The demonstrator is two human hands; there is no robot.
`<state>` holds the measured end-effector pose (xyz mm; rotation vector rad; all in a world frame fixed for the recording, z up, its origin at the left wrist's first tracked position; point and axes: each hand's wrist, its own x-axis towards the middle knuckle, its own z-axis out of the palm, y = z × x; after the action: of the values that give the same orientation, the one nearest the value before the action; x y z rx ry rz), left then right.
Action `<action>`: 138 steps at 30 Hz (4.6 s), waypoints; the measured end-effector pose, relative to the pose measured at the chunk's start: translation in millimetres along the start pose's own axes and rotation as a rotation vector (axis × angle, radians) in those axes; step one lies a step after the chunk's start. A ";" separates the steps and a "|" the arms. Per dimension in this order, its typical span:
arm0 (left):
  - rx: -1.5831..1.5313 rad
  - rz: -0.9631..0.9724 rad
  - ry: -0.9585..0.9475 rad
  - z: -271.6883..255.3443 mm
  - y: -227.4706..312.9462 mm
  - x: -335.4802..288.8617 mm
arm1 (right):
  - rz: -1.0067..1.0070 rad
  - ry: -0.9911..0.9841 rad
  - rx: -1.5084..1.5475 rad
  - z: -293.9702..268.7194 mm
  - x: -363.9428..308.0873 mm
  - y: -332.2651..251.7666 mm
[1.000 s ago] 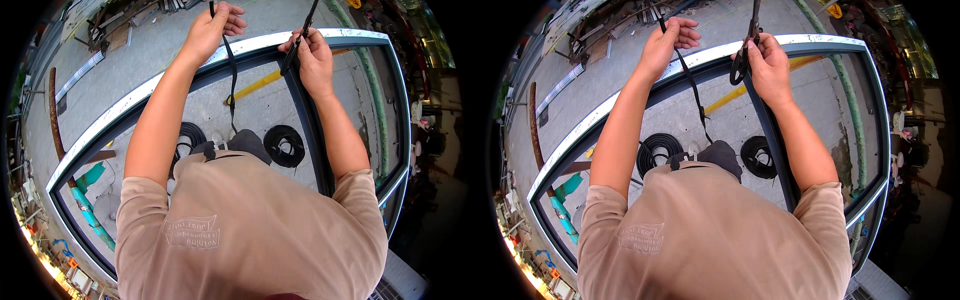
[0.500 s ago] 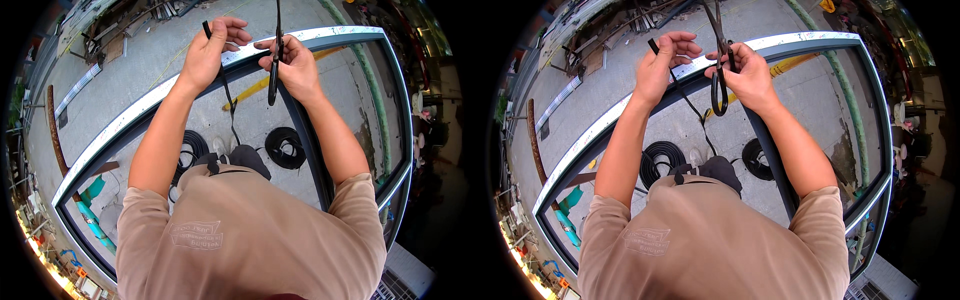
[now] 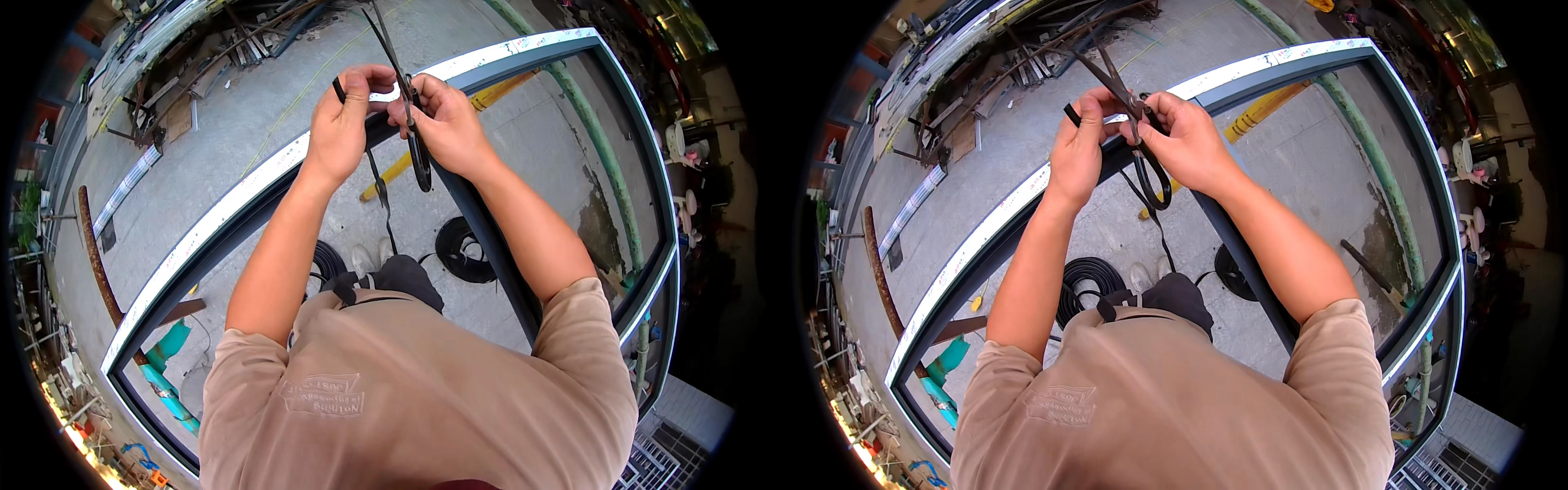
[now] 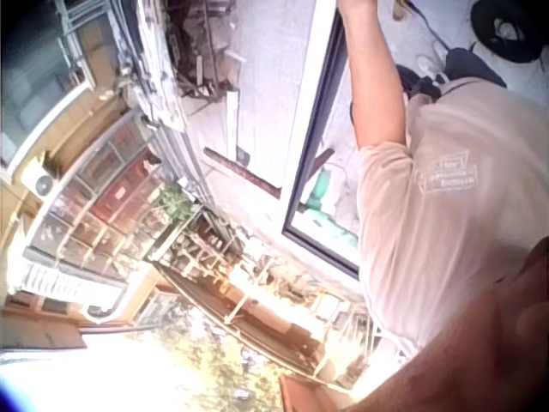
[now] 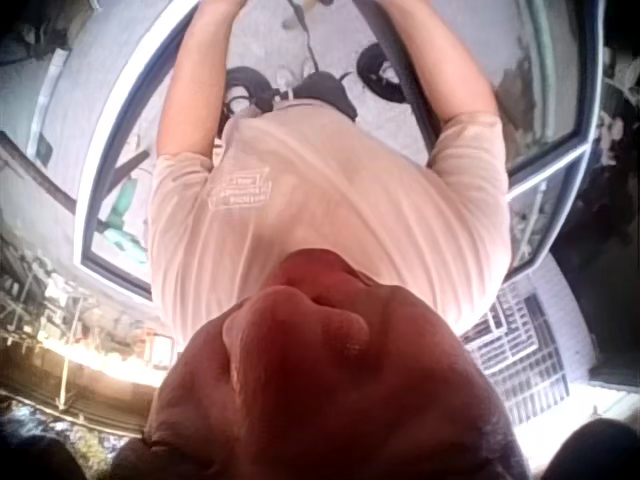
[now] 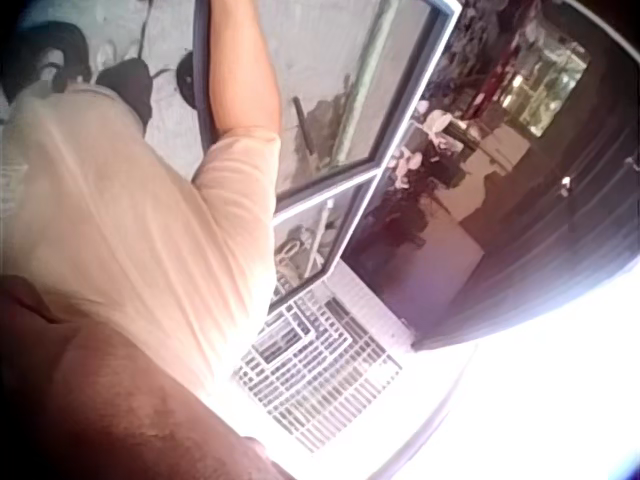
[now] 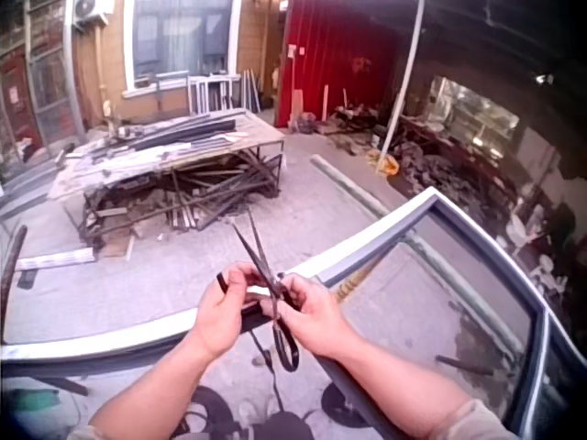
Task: The person cuts sections of black rubber stripping from a coil using shears while standing over a large white frame.
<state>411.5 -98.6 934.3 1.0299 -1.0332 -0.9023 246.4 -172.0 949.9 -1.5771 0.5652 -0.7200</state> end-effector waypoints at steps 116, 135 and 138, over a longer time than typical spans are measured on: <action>0.884 0.494 -0.664 71.9 26.4 -3.1 | 0.560 0.585 0.010 -118.2 -48.0 -14.0; 0.757 0.463 -0.628 52.8 -28.8 -10.7 | 0.790 0.415 0.146 -92.9 -151.5 -17.8; 0.746 0.449 -0.619 53.8 -28.7 -12.8 | 0.782 0.366 0.130 -95.6 -149.1 -22.9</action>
<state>353.4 -106.9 913.1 1.0578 -2.1308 -0.4512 73.6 -127.5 959.0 -0.9752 1.2830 -0.4227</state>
